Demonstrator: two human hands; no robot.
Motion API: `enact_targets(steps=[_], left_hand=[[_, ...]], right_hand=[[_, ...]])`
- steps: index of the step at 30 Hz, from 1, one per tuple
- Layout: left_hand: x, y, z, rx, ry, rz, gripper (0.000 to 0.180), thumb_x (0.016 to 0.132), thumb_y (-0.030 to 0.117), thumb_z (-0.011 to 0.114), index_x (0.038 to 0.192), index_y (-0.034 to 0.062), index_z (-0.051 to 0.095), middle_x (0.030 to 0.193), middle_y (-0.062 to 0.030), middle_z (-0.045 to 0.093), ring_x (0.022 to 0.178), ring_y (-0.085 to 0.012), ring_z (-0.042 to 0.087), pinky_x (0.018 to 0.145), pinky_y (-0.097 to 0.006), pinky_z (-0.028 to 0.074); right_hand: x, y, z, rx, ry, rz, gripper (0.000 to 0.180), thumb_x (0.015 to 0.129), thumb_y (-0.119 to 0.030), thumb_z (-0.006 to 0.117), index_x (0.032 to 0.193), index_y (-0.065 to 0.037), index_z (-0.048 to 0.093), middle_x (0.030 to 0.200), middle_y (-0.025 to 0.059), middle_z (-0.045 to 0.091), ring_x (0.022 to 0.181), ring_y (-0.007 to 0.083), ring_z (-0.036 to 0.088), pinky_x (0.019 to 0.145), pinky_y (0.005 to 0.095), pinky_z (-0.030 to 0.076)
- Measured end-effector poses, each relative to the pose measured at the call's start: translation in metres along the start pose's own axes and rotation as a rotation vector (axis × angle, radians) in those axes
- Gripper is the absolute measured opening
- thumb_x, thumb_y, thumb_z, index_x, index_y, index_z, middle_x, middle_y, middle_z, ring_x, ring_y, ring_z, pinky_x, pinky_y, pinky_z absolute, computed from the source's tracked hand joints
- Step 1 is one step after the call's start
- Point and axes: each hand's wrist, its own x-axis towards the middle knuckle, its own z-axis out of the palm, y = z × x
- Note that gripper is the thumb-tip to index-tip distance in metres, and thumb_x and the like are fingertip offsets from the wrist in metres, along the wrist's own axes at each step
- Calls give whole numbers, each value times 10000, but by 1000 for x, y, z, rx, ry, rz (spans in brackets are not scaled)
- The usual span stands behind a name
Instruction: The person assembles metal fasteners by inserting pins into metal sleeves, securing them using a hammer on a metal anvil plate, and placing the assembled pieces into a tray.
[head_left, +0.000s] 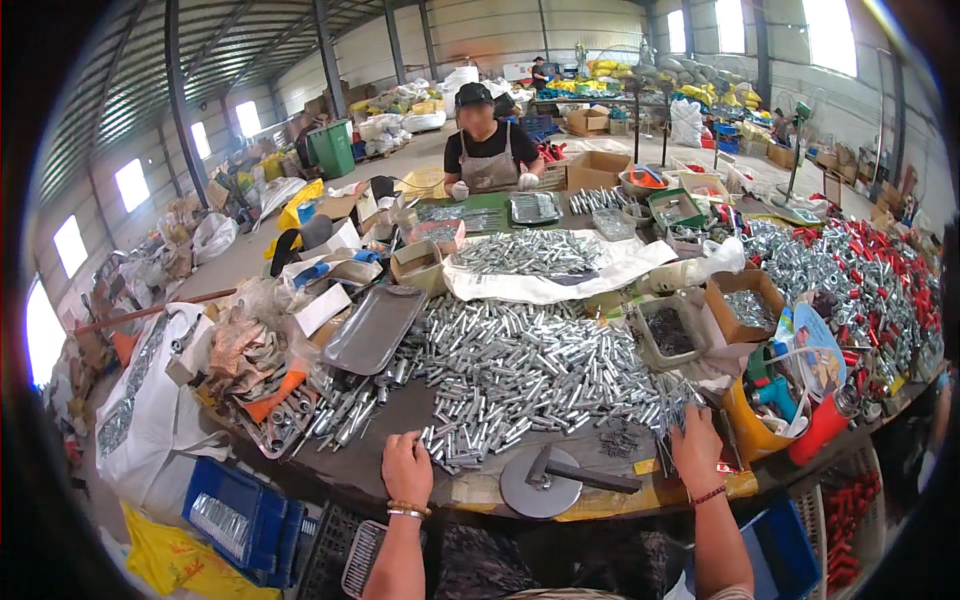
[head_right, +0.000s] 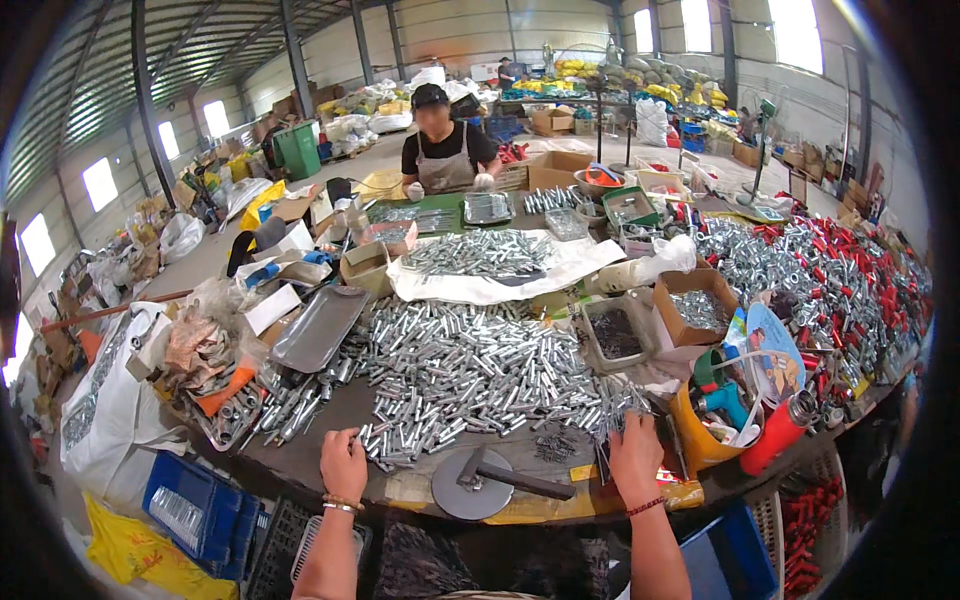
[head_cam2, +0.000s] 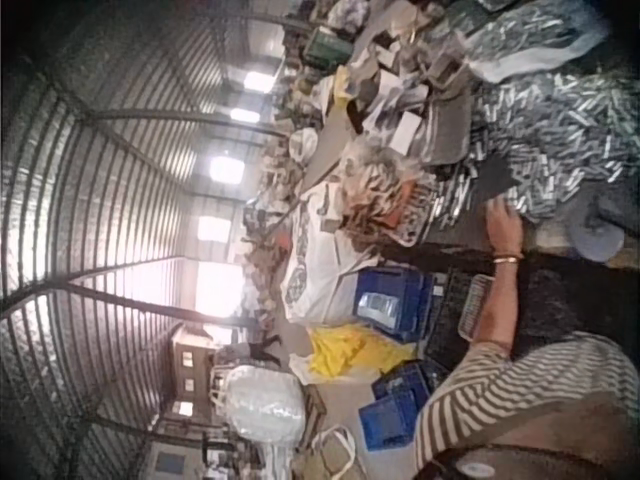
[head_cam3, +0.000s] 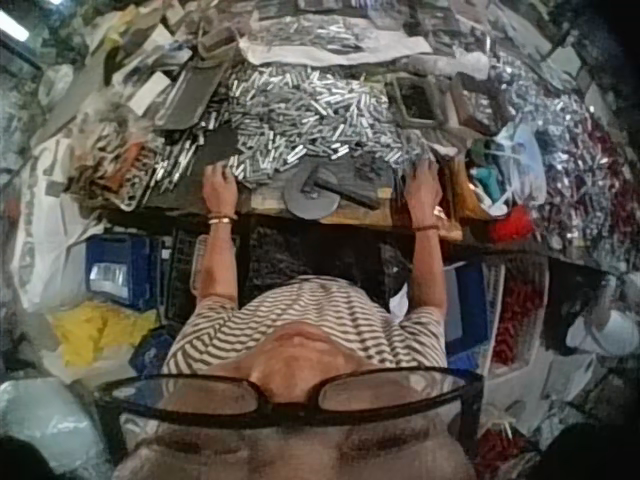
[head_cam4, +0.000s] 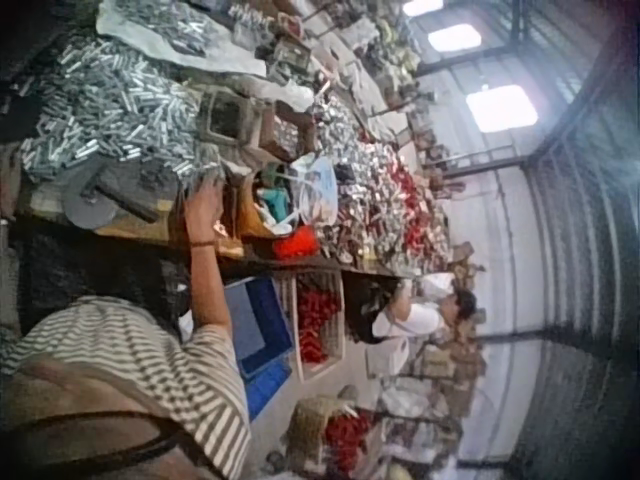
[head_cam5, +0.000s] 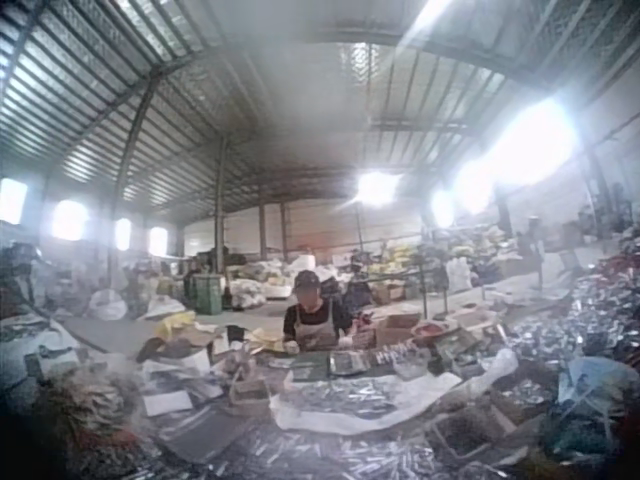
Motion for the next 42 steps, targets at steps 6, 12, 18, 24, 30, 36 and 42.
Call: enact_targets(steps=[6, 12, 18, 24, 30, 36, 42], left_hand=[[-3, 1, -3, 35, 58, 70, 191, 911, 76, 674, 1088, 44, 738, 1011, -137, 640, 948, -362, 641, 844, -463, 522], [-2, 7, -6, -1, 46, 41, 189, 909, 79, 669, 1077, 36, 745, 1000, -141, 642, 944, -359, 644, 841, -462, 521], [-2, 6, -5, -14, -4, 10, 209, 895, 87, 679, 1089, 38, 738, 1037, -144, 651, 1005, -369, 633, 886, -479, 518], [-1, 6, -3, 3, 11, 39, 211, 899, 83, 673, 1096, 43, 738, 1042, -140, 649, 1006, -367, 632, 883, -477, 517], [-8, 2, -9, 11, 22, 54, 217, 904, 89, 669, 1106, 45, 738, 1038, -136, 644, 1005, -368, 630, 880, -477, 516], [-9, 4, -8, -11, -28, 62, 223, 915, 102, 660, 1117, 46, 736, 1043, -146, 643, 1006, -376, 627, 885, -485, 514], [2, -3, -8, 102, -109, 32, 219, 966, 84, 588, 1144, -4, 680, 1038, -195, 606, 1009, -398, 598, 892, -497, 484]], right_hand=[[-6, -16, 2, 32, -39, -26, 364, 905, -205, 759, 1222, -78, 634, 1176, 222, 593, 1006, 464, 654, 828, 539, 539], [-9, -9, -4, 29, -10, -70, 372, 885, -216, 788, 1200, -79, 646, 1160, 217, 616, 975, 468, 659, 797, 552, 541], [-22, -3, -37, 41, -2, -72, 419, 817, -189, 844, 1169, -62, 656, 1134, 204, 620, 974, 433, 664, 793, 525, 544], [-39, 13, -55, -40, -76, -134, 452, 742, -160, 896, 1119, -42, 675, 1077, 180, 617, 938, 406, 664, 798, 492, 545], [-43, 18, -42, 80, -125, -241, 355, 751, -139, 879, 1035, -29, 697, 1024, 179, 652, 937, 415, 657, 805, 484, 540], [-53, 19, -34, 59, -91, -139, 222, 793, -103, 817, 935, 0, 680, 938, 203, 645, 903, 430, 638, 787, 497, 517], [-32, 37, -60, 121, 130, -24, 236, 922, -205, 727, 1081, -32, 702, 999, 196, 694, 948, 406, 666, 811, 468, 525]])
